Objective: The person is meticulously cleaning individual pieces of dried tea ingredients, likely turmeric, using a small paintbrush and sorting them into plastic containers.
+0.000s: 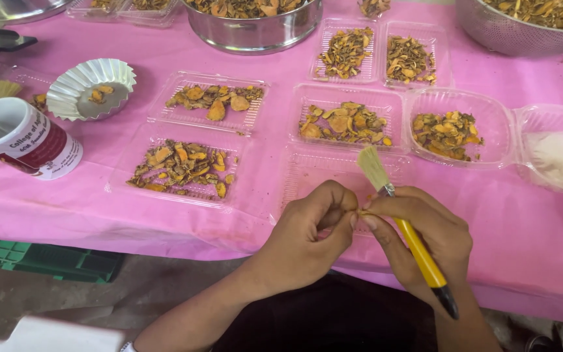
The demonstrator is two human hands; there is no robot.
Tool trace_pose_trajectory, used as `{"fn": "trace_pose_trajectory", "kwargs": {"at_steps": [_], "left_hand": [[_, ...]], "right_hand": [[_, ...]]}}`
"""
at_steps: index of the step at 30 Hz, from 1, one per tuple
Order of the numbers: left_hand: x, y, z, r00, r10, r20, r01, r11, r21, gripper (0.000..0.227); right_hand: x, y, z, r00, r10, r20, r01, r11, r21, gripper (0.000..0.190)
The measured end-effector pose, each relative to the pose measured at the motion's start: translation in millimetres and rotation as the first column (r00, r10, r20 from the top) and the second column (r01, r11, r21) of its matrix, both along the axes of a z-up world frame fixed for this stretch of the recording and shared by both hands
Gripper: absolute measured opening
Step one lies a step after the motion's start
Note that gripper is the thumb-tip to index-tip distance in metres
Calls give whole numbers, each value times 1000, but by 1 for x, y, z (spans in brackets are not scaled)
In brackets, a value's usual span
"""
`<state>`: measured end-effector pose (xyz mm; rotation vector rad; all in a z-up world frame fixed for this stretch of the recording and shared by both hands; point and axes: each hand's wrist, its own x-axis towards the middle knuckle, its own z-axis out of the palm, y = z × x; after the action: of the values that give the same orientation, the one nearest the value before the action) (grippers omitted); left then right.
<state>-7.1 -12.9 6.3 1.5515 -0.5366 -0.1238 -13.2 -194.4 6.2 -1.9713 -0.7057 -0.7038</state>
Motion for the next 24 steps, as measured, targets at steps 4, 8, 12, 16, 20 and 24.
{"fn": "trace_pose_trajectory", "kwargs": {"at_steps": [4,8,12,16,20,24], "left_hand": [[0,2,4,986,44,158,-65,989,135,11],[1,3,2,993,5,122,-14,997,70,21],[10,5,-6,996,23,-85,-34,990,-134,18],[14,10,-8,988,7,-151,-37,980,-197,17],[14,9,-5,985,22,-170,-53,981,-184,16],[13,9,-6,983,30,-182,-69,974,-214,16]], "right_hand": [[1,0,12,984,69,-162,-65,997,29,2],[-2,3,16,970,107,-219,-102,994,37,2],[-26,12,8,981,-118,-152,144,974,175,31],[-38,7,4,991,-100,-92,101,995,5,13],[-29,2,-3,996,-53,76,54,998,-21,13],[-28,5,-2,989,-131,72,135,989,-60,18]]}}
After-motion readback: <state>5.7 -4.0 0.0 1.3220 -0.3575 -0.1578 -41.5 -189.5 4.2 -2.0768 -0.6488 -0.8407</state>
